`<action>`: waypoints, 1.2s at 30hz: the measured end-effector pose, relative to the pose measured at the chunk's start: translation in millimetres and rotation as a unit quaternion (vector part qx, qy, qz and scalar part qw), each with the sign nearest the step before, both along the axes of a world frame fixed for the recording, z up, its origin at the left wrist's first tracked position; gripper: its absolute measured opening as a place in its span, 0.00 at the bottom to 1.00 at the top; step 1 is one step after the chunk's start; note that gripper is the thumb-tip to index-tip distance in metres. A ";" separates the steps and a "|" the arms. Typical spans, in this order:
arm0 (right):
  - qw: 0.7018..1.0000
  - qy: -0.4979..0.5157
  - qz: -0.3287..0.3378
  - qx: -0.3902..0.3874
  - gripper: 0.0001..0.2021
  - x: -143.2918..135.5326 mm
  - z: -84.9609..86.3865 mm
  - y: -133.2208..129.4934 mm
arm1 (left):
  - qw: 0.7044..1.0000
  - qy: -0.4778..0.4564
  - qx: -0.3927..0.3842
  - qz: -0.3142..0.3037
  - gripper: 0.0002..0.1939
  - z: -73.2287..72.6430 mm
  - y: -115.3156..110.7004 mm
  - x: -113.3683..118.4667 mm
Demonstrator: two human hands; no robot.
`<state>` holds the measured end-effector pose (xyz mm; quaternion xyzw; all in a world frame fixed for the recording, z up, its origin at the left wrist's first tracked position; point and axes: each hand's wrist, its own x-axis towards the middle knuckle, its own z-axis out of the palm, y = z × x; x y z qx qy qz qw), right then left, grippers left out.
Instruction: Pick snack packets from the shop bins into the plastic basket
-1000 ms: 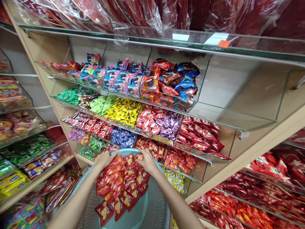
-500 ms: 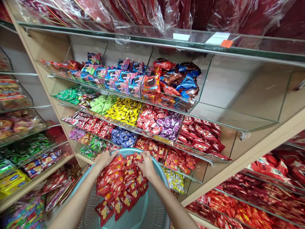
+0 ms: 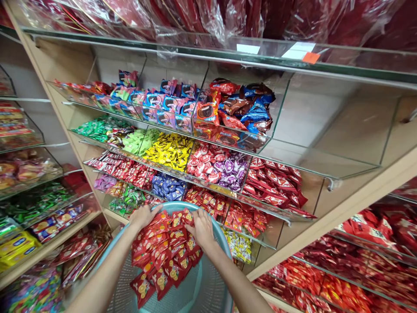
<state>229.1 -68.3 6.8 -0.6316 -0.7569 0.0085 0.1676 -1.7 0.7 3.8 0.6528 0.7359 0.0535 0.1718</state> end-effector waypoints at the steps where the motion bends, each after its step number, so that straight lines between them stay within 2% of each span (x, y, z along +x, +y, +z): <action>1: 1.000 -0.005 -0.002 0.006 0.19 -1.5 1.6 -0.1 | 1.000 0.001 0.001 0.001 0.39 -0.2 0.0 0.0; 6: 0.998 -0.025 0.043 0.040 0.25 -16.4 7.2 0.1 | 1.000 0.002 0.009 -0.001 0.39 -1.3 0.2 -0.2; 9: 0.996 -0.041 0.070 0.037 0.25 -25.1 6.5 3.4 | 1.000 0.001 0.006 0.002 0.40 -1.6 0.5 -0.3; 16: 0.997 -0.048 0.054 0.035 0.19 -21.3 7.8 9.0 | 1.000 0.000 -0.001 0.001 0.40 -1.2 2.3 -0.3; 20: 0.997 -0.019 0.056 0.045 0.19 -16.7 10.1 10.8 | 1.000 0.002 0.001 0.000 0.40 -1.1 2.5 -0.2; 24: 0.997 0.047 -0.002 0.068 0.18 0.9 10.6 34.2 | 1.000 0.008 0.002 -0.004 0.40 0.2 1.6 0.4; 26: 0.993 0.074 -0.065 0.069 0.17 17.6 6.7 54.5 | 1.000 0.010 0.001 -0.003 0.40 0.8 1.4 0.8; 29: 0.981 0.101 -0.163 0.016 0.18 45.2 -6.6 84.8 | 1.000 0.010 0.000 -0.003 0.40 0.2 1.8 1.0; 32: 0.975 0.139 -0.169 -0.038 0.18 65.0 -23.5 103.7 | 1.000 0.008 0.005 0.001 0.40 -1.4 2.3 0.8; 36: 0.970 0.182 -0.156 -0.033 0.15 74.2 -38.0 110.4 | 1.000 0.004 0.003 0.007 0.40 -2.0 2.5 0.6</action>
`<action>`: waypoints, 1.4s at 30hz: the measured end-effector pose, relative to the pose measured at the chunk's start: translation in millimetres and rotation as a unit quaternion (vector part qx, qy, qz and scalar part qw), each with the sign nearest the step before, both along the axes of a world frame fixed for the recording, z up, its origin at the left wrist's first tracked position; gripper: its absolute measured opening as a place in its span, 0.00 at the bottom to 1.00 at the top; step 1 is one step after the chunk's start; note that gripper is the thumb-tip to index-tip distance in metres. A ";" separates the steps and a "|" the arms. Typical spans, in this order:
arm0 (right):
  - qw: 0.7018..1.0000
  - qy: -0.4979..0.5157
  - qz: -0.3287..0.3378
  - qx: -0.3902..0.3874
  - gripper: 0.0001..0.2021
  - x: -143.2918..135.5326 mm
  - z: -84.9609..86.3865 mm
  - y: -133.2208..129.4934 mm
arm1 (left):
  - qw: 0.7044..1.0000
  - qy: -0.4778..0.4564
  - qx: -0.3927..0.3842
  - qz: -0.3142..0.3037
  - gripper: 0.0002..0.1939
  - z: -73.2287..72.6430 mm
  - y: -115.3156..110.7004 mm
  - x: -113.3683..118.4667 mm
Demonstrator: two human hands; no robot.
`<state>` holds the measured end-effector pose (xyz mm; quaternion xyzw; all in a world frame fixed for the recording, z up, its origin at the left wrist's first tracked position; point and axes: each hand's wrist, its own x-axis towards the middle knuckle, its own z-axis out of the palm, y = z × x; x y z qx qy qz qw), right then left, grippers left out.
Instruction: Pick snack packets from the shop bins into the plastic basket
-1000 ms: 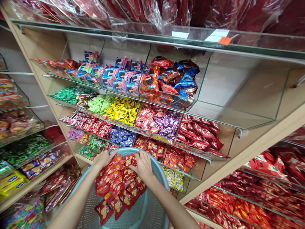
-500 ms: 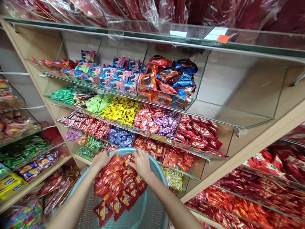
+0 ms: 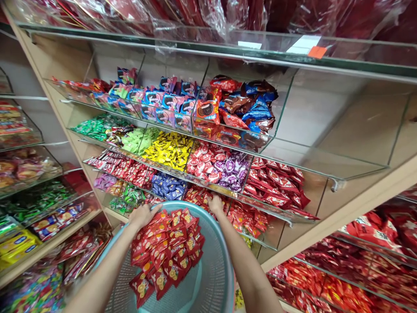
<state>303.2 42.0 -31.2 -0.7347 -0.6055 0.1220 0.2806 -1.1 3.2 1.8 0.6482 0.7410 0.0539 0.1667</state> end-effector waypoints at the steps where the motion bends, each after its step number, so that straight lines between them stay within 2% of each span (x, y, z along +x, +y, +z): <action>1: 1.000 0.004 -0.004 0.002 0.15 0.4 -1.4 -0.1 | 1.000 -0.002 -0.002 0.000 0.40 0.1 0.0 0.0; 6: 0.999 0.024 0.000 0.026 0.12 -0.1 2.0 -5.0 | 1.000 -0.004 -0.004 -0.003 0.40 0.5 0.1 -0.2; 11: 0.997 0.036 0.030 0.061 0.15 -0.2 23.3 -21.0 | 1.000 0.003 -0.002 -0.006 0.39 0.7 0.2 -0.3; 17: 0.981 0.050 0.121 0.142 0.14 -7.8 67.9 -69.5 | 1.000 -0.002 -0.007 -0.006 0.40 2.1 0.1 0.2; 20: 0.979 0.086 0.128 0.133 0.13 -16.9 83.2 -99.2 | 1.000 0.000 -0.006 -0.006 0.39 2.6 0.1 0.5; 22: 0.977 0.136 0.130 0.104 0.12 -26.7 87.3 -115.6 | 1.000 0.002 -0.004 -0.008 0.39 2.9 -0.1 0.7; 25: 0.953 0.235 0.193 0.009 0.12 -50.3 81.0 -133.7 | 1.000 0.005 -0.005 -0.008 0.38 3.1 -0.7 1.1; 27: 0.918 0.272 0.273 -0.094 0.11 -72.3 68.4 -142.3 | 1.000 0.006 -0.006 -0.005 0.37 2.8 -1.3 1.3; 29: 0.879 0.257 0.354 -0.192 0.11 -97.9 52.2 -149.2 | 1.000 0.004 -0.004 -0.004 0.37 2.6 -1.9 1.4; 30: 0.868 0.230 0.383 -0.215 0.11 -111.3 44.3 -152.0 | 1.000 0.003 -0.004 -0.003 0.37 2.7 -2.2 1.5; 32: 0.856 0.141 0.445 -0.223 0.10 -138.1 32.3 -157.0 | 1.000 0.002 -0.006 -0.003 0.37 3.1 -2.8 1.5; 33: 0.854 0.085 0.472 -0.200 0.08 -150.8 28.9 -159.1 | 1.000 0.002 -0.007 -0.004 0.37 3.4 -2.9 1.4; 36: 0.823 -0.086 0.538 -0.159 0.08 -183.4 28.0 -164.9 | 1.000 0.004 -0.012 -0.006 0.37 4.2 -2.6 1.1; 39: 0.802 -0.203 0.537 -0.165 0.11 -204.5 29.1 -168.8 | 1.000 0.002 -0.014 -0.008 0.37 3.7 -1.5 0.3; 42: 0.809 -0.236 0.521 -0.137 0.11 -213.7 21.2 -169.5 | 1.000 0.000 -0.012 -0.011 0.37 1.9 -0.2 -0.7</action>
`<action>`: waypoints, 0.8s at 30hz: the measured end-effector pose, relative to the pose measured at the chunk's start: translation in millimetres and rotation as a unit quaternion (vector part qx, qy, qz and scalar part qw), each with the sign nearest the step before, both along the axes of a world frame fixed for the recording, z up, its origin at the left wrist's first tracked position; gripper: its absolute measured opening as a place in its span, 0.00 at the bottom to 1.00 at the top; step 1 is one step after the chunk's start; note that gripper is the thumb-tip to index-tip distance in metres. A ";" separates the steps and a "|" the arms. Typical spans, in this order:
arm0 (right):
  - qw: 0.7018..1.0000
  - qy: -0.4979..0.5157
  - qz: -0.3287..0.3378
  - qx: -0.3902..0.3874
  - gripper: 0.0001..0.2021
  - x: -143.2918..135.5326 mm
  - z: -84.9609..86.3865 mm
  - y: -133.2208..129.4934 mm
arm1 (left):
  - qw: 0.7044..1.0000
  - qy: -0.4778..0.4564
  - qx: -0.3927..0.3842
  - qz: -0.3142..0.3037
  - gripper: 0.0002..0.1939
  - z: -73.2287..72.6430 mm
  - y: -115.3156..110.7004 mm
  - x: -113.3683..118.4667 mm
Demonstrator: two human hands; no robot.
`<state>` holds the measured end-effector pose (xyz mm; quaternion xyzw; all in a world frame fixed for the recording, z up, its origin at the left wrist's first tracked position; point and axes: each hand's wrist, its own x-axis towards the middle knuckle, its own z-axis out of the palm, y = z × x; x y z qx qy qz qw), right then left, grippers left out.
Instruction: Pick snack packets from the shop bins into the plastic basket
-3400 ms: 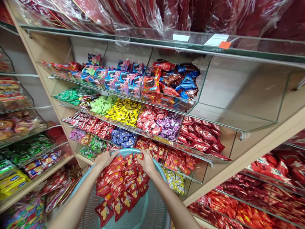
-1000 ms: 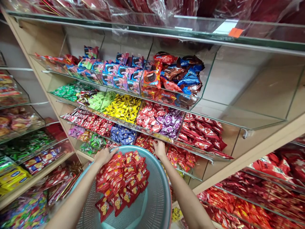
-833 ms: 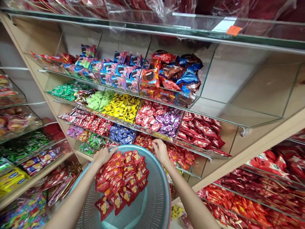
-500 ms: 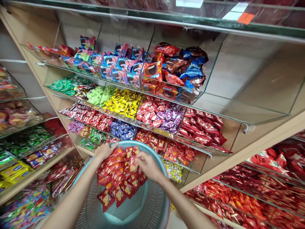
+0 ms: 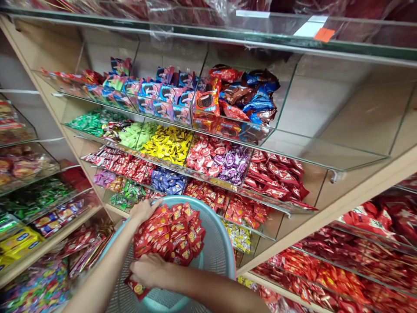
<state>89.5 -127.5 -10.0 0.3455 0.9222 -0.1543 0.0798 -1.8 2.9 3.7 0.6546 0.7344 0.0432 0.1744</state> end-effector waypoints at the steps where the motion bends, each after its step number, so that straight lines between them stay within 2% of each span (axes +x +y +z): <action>1: 1.000 0.009 0.000 0.020 0.10 -1.0 -3.9 0.0 | 1.000 -0.001 0.001 -0.001 0.37 -0.7 0.4 -0.2; 4: 0.995 0.034 0.019 0.096 0.07 0.1 -13.1 -1.1 | 1.000 -0.001 0.002 0.007 0.38 -2.7 1.8 -0.4; 8: 0.980 0.048 0.072 0.178 0.06 4.9 -14.7 -5.3 | 1.000 0.004 -0.002 0.010 0.38 -3.9 3.3 -0.3; 14: 0.973 0.050 0.107 0.197 0.05 6.9 -10.0 -10.6 | 1.000 0.006 -0.005 0.011 0.38 -3.5 3.3 -0.4; 17: 0.972 0.063 0.121 0.193 0.05 10.1 4.2 -11.9 | 1.000 0.003 -0.002 0.009 0.39 -4.3 3.4 -1.0; 20: 0.970 0.103 0.099 0.197 0.07 22.5 29.8 -1.4 | 1.000 0.002 0.006 0.004 0.39 -4.9 3.6 -1.3; 22: 0.967 0.149 0.041 0.201 0.11 39.5 47.6 16.5 | 1.000 0.000 0.008 0.002 0.40 -4.3 3.4 -1.3; 24: 0.955 0.213 -0.058 0.198 0.12 64.8 60.4 41.3 | 1.000 -0.004 0.005 -0.001 0.40 -3.1 2.9 -1.4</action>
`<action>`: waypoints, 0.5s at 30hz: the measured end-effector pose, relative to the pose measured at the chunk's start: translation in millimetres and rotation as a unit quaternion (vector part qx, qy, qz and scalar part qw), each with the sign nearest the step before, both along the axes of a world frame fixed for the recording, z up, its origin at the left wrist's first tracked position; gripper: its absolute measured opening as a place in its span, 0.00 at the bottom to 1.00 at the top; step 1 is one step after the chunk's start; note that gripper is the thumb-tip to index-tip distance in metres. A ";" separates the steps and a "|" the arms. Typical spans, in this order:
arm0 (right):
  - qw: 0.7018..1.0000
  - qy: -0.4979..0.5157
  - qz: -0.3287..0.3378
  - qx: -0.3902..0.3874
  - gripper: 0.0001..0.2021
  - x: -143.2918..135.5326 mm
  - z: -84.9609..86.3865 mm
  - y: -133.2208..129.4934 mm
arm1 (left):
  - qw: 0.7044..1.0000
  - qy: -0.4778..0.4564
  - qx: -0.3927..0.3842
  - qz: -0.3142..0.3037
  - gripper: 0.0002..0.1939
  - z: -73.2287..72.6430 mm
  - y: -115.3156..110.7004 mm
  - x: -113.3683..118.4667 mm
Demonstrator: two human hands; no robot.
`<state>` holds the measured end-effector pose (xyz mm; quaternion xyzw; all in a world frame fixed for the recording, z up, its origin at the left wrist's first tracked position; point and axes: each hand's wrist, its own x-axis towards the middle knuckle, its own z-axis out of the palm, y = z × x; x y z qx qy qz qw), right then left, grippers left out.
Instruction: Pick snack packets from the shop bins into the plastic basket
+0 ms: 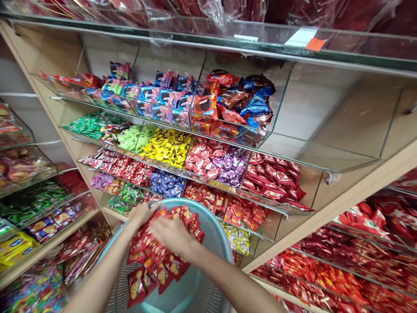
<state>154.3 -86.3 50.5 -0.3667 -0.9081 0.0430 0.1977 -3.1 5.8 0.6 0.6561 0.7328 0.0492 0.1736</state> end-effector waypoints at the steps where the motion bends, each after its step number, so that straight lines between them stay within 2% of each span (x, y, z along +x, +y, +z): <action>1: 0.997 0.050 -0.055 -0.007 0.13 15.6 3.4 13.5 | 1.000 -0.001 0.000 -0.002 0.40 0.7 -0.3 -0.2; 4: 0.962 0.164 -0.218 -0.024 0.13 68.8 0.3 49.4 | 1.000 0.000 0.001 -0.004 0.39 1.6 -1.2 -1.3; 6: 0.934 0.142 -0.321 -0.065 0.14 102.3 -10.5 64.8 | 1.000 0.003 0.000 0.000 0.40 0.5 -1.4 -2.2; 8: 0.897 0.068 -0.416 -0.134 0.13 127.0 -24.2 73.1 | 1.000 0.007 -0.004 0.004 0.41 -1.6 -1.6 -3.0; 11: 0.852 -0.002 -0.481 -0.206 0.13 142.2 -43.8 79.0 | 1.000 0.014 -0.006 0.002 0.42 -4.5 -3.0 -3.8; 15: 0.824 0.001 -0.512 -0.241 0.15 138.3 -63.1 86.7 | 1.000 0.013 -0.015 -0.005 0.41 -3.1 -8.0 -4.5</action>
